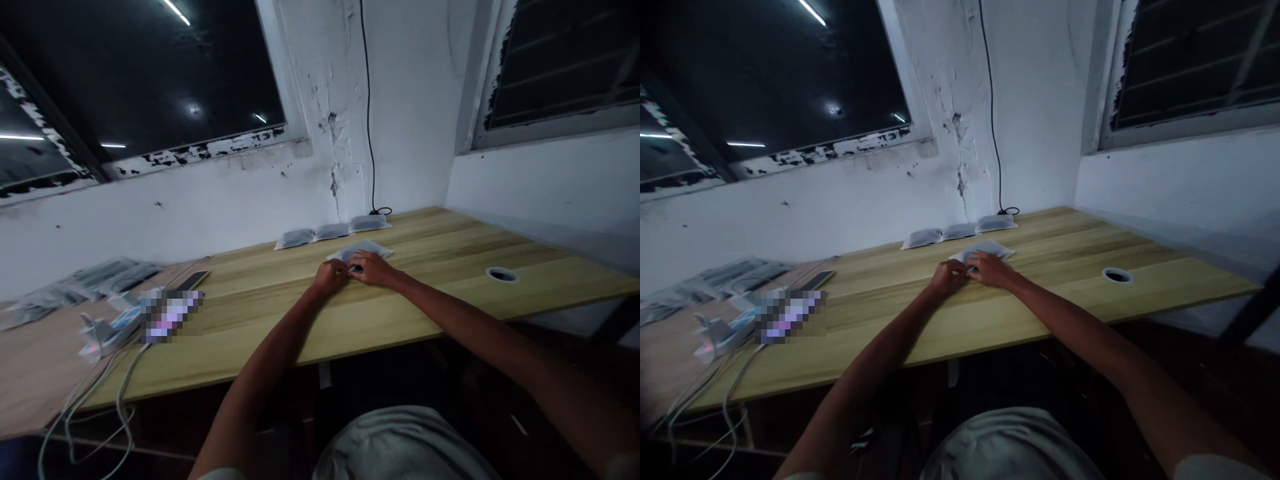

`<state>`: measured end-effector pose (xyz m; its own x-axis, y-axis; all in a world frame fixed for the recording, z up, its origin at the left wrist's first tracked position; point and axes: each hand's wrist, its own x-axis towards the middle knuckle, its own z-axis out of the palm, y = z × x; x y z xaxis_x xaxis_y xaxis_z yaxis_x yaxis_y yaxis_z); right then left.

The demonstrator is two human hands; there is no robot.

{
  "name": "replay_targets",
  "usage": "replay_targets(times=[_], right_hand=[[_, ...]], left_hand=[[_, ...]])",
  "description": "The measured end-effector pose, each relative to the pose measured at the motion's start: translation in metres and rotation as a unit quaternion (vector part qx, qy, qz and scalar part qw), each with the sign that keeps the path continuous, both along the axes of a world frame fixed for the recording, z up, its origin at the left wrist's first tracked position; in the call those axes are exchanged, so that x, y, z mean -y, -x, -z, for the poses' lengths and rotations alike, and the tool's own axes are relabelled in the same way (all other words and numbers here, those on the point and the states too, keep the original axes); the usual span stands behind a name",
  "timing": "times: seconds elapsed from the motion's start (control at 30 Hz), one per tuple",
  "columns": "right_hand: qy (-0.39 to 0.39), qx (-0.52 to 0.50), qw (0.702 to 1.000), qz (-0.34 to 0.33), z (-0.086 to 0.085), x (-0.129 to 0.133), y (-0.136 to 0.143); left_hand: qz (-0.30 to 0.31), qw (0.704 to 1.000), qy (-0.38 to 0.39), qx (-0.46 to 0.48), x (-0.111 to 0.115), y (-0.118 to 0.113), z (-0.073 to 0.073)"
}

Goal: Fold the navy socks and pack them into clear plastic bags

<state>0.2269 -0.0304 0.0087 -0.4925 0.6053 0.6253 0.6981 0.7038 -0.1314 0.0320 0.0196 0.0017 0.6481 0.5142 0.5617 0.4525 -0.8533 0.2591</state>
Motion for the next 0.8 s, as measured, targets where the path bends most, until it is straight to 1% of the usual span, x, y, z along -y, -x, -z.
replay_targets(times=[0.07,0.13,0.2,0.27,0.37,0.43,0.5,0.57,0.67,0.73,0.8], right_hand=[[0.002,0.019,1.0,0.022,0.0,-0.002,0.001],[0.004,0.052,0.997,0.053,0.0,-0.005,-0.003],[0.006,0.078,0.991,0.105,0.0,-0.01,-0.013],[0.017,0.082,0.981,0.178,0.001,-0.014,-0.026],[0.056,0.059,0.959,0.273,0.003,-0.018,-0.044],[0.089,0.039,0.949,0.301,0.003,-0.02,-0.051],[0.108,0.026,0.949,0.296,0.001,-0.02,-0.051],[0.101,0.016,0.961,0.258,-0.001,-0.018,-0.044],[0.067,-0.006,0.982,0.177,-0.005,-0.013,-0.026],[0.052,-0.009,0.989,0.137,-0.006,-0.008,-0.013],[0.049,0.004,0.991,0.121,-0.005,-0.004,-0.005]], left_hand=[[0.0,1.0,0.004,0.005,0.001,0.0,-0.001],[0.009,1.0,0.009,0.008,0.0,0.002,-0.002],[0.018,1.0,0.021,0.016,-0.003,0.005,-0.004],[0.017,0.999,0.038,0.03,-0.009,0.01,-0.006],[-0.017,0.997,0.057,0.055,-0.02,0.024,-0.008],[-0.058,0.995,0.059,0.061,-0.025,0.035,-0.01],[-0.098,0.994,0.032,0.047,-0.027,0.043,-0.012],[-0.108,0.994,-0.029,0.015,-0.024,0.047,-0.014],[-0.057,0.991,-0.116,-0.031,-0.012,0.036,-0.018],[-0.022,0.988,-0.147,-0.049,-0.003,0.022,-0.019],[-0.002,0.984,-0.161,-0.07,0.004,0.008,-0.018]])
